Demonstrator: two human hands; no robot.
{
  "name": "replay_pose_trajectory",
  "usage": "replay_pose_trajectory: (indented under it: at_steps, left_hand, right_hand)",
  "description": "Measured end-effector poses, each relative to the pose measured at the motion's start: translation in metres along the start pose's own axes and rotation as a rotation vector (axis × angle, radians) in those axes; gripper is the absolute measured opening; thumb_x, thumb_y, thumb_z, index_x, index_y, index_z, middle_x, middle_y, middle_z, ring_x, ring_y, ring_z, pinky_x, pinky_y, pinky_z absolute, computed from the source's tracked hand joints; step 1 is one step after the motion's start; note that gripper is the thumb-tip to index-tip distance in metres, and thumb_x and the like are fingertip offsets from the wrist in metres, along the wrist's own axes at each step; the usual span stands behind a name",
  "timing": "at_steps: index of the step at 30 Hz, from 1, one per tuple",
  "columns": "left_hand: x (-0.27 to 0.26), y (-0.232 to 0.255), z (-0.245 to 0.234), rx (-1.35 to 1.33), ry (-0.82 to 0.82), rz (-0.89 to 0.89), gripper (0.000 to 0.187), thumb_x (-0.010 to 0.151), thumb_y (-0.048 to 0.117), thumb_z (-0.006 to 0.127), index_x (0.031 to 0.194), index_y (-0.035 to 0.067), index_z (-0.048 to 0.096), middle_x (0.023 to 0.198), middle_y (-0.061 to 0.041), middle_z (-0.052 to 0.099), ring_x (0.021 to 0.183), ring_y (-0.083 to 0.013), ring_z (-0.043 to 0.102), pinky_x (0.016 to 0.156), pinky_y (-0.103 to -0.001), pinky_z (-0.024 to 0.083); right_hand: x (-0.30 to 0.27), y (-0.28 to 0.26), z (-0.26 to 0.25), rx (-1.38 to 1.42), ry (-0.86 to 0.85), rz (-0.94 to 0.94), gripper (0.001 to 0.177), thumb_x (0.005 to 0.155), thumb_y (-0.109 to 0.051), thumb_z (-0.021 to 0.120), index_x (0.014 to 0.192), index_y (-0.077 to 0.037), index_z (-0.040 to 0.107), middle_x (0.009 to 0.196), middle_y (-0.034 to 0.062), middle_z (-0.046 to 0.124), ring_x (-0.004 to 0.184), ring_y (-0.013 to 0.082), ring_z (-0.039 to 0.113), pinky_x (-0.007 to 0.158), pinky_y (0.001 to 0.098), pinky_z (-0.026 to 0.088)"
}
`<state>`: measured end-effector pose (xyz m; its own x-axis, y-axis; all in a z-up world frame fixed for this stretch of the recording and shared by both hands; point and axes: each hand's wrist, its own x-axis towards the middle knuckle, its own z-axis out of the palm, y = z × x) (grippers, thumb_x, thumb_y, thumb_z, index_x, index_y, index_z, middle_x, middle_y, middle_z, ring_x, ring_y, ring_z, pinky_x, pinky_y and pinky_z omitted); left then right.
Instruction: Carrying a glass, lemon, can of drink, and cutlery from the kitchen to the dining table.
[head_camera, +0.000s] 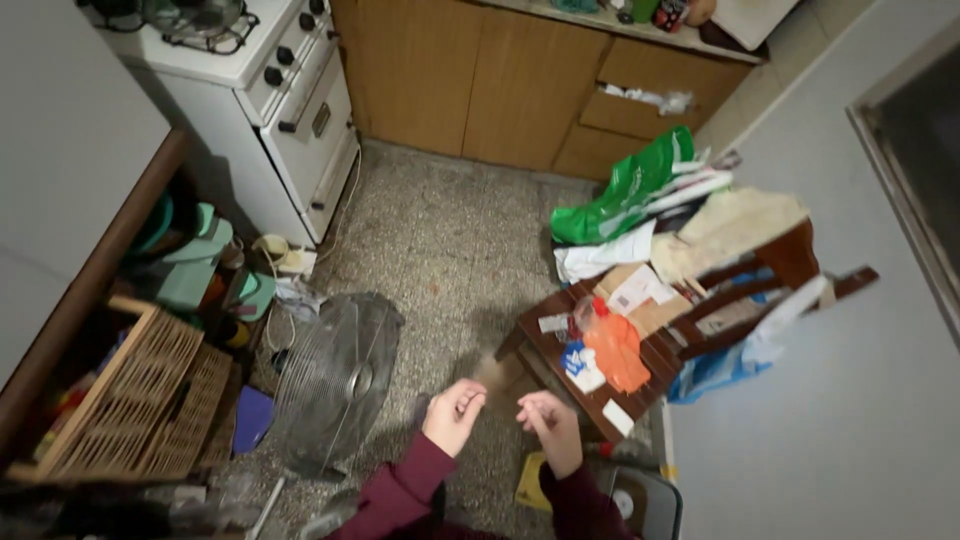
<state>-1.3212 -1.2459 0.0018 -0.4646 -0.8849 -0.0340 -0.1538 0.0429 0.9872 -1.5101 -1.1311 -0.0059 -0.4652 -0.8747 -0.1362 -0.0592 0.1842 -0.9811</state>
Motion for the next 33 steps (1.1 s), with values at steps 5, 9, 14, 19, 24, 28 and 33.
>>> replay_pose_trajectory:
  at_steps: [5, 9, 14, 19, 24, 28, 33]
  left_hand:
    - [0.107, -0.019, -0.006, 0.007, 0.017, 0.088, 0.010, 0.091, 0.010, 0.074, 0.100, 0.006, 0.073, 0.075, -0.004, 0.073, 0.064, -0.0098, 0.062, 0.059, -0.026, 0.052]
    - [0.203, -0.012, -0.032, -0.002, 0.022, 0.126, 0.010, 0.091, 0.011, 0.074, 0.099, 0.006, 0.071, 0.078, -0.006, 0.074, 0.069, -0.0092, 0.069, 0.062, -0.027, 0.055]
    - [0.303, 0.001, -0.076, 0.061, 0.009, 0.150, 0.011, 0.092, 0.010, 0.072, 0.101, 0.006, 0.070, 0.081, -0.009, 0.074, 0.071, -0.0135, 0.073, 0.064, -0.029, 0.057]
    - [0.378, -0.008, -0.093, 0.052, 0.044, 0.124, 0.013, 0.090, 0.011, 0.073, 0.102, 0.006, 0.071, 0.082, -0.010, 0.074, 0.072, -0.0158, 0.075, 0.063, -0.030, 0.057]
    - [0.460, -0.016, -0.101, 0.072, 0.066, 0.039, 0.012, 0.092, 0.012, 0.071, 0.102, 0.005, 0.071, 0.080, -0.011, 0.073, 0.069, -0.0177, 0.073, 0.063, -0.031, 0.056]
    - [0.554, -0.032, -0.096, -0.002, 0.066, -0.027, 0.012, 0.092, 0.012, 0.071, 0.102, 0.005, 0.071, 0.078, -0.012, 0.072, 0.067, -0.0207, 0.069, 0.062, -0.032, 0.055]
    - [0.679, -0.021, -0.076, 0.037, 0.054, 0.133, 0.012, 0.092, 0.009, 0.071, 0.102, 0.004, 0.070, 0.085, -0.012, 0.074, 0.074, -0.0185, 0.074, 0.066, -0.031, 0.057]
  right_hand:
    - [0.105, 0.003, 0.028, 0.008, -0.075, -0.080, 0.013, 0.097, -0.011, 0.065, 0.100, 0.000, 0.072, 0.080, 0.0041, 0.072, 0.073, 0.0088, 0.067, 0.066, 0.0241, 0.052]
    - [0.212, -0.009, 0.058, -0.069, -0.128, -0.124, 0.014, 0.097, -0.013, 0.067, 0.099, 0.000, 0.072, 0.080, 0.0028, 0.072, 0.075, 0.0085, 0.068, 0.067, 0.0242, 0.054]
    - [0.325, -0.050, 0.091, 0.028, -0.152, -0.034, 0.015, 0.096, -0.014, 0.066, 0.101, -0.001, 0.071, 0.079, 0.0028, 0.070, 0.071, 0.0101, 0.067, 0.064, 0.0252, 0.053]
    - [0.413, -0.079, 0.110, 0.008, -0.157, -0.053, 0.016, 0.098, -0.015, 0.065, 0.099, -0.001, 0.072, 0.080, 0.0029, 0.071, 0.074, 0.0101, 0.069, 0.065, 0.0261, 0.055]
    - [0.508, -0.079, 0.117, 0.052, -0.183, 0.012, 0.014, 0.097, -0.012, 0.065, 0.101, -0.001, 0.071, 0.081, 0.0051, 0.072, 0.075, 0.0120, 0.070, 0.068, 0.0266, 0.057]
    - [0.606, -0.066, 0.116, 0.061, -0.203, -0.014, 0.013, 0.098, -0.011, 0.064, 0.102, -0.001, 0.071, 0.083, 0.0048, 0.074, 0.076, 0.0120, 0.071, 0.068, 0.0265, 0.057]
    - [0.728, -0.102, 0.095, 0.119, -0.198, 0.059, 0.014, 0.096, -0.012, 0.064, 0.101, 0.000, 0.070, 0.087, 0.0018, 0.072, 0.080, 0.0109, 0.070, 0.066, 0.0289, 0.059]
